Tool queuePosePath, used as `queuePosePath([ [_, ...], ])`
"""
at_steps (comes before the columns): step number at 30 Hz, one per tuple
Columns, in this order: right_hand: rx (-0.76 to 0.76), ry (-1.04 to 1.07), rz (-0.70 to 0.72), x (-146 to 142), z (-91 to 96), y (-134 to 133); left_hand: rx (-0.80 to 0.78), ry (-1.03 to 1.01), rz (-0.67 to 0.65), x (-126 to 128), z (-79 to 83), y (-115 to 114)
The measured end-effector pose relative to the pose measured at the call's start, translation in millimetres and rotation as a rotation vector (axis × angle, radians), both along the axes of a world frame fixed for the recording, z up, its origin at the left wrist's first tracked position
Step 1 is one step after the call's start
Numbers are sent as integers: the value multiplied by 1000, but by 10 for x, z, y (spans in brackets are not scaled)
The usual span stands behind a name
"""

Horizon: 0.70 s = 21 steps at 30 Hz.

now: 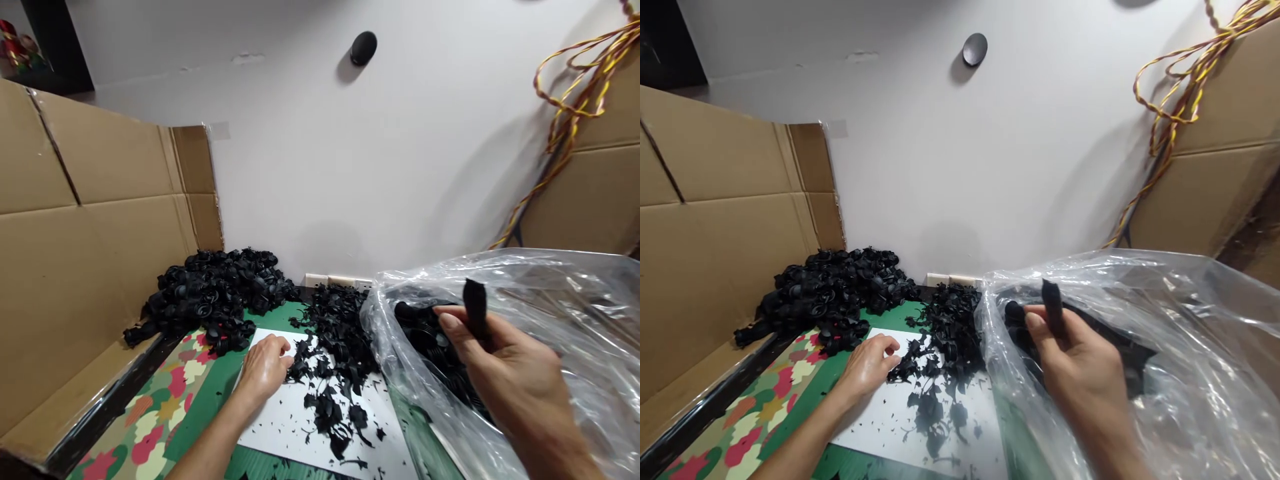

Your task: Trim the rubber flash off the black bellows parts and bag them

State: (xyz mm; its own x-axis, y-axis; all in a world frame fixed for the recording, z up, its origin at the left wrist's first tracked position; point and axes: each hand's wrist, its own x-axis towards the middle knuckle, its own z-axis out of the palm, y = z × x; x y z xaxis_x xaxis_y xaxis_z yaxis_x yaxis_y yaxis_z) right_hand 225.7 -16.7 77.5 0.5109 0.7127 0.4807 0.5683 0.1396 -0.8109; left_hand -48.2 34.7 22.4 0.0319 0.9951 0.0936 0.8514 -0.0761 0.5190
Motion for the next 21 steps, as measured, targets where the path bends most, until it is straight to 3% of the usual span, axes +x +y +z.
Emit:
queuePosePath([
  [4,-3,195,310,-318,-43,110,-3,18,-39,114,4,38],
  [8,-36,220,443,-472,-153,250,9,-17,-72,231,79,90],
  [10,-109,132,449,-528,-192,309,24,-42,-69,219,98,112],
  [15,-509,-286,369,-766,-390,448,30,-119,-37,65,31,152],
  [21,-573,-354,289,-941,-699,618,-37,-296,-111,78,-69,124],
])
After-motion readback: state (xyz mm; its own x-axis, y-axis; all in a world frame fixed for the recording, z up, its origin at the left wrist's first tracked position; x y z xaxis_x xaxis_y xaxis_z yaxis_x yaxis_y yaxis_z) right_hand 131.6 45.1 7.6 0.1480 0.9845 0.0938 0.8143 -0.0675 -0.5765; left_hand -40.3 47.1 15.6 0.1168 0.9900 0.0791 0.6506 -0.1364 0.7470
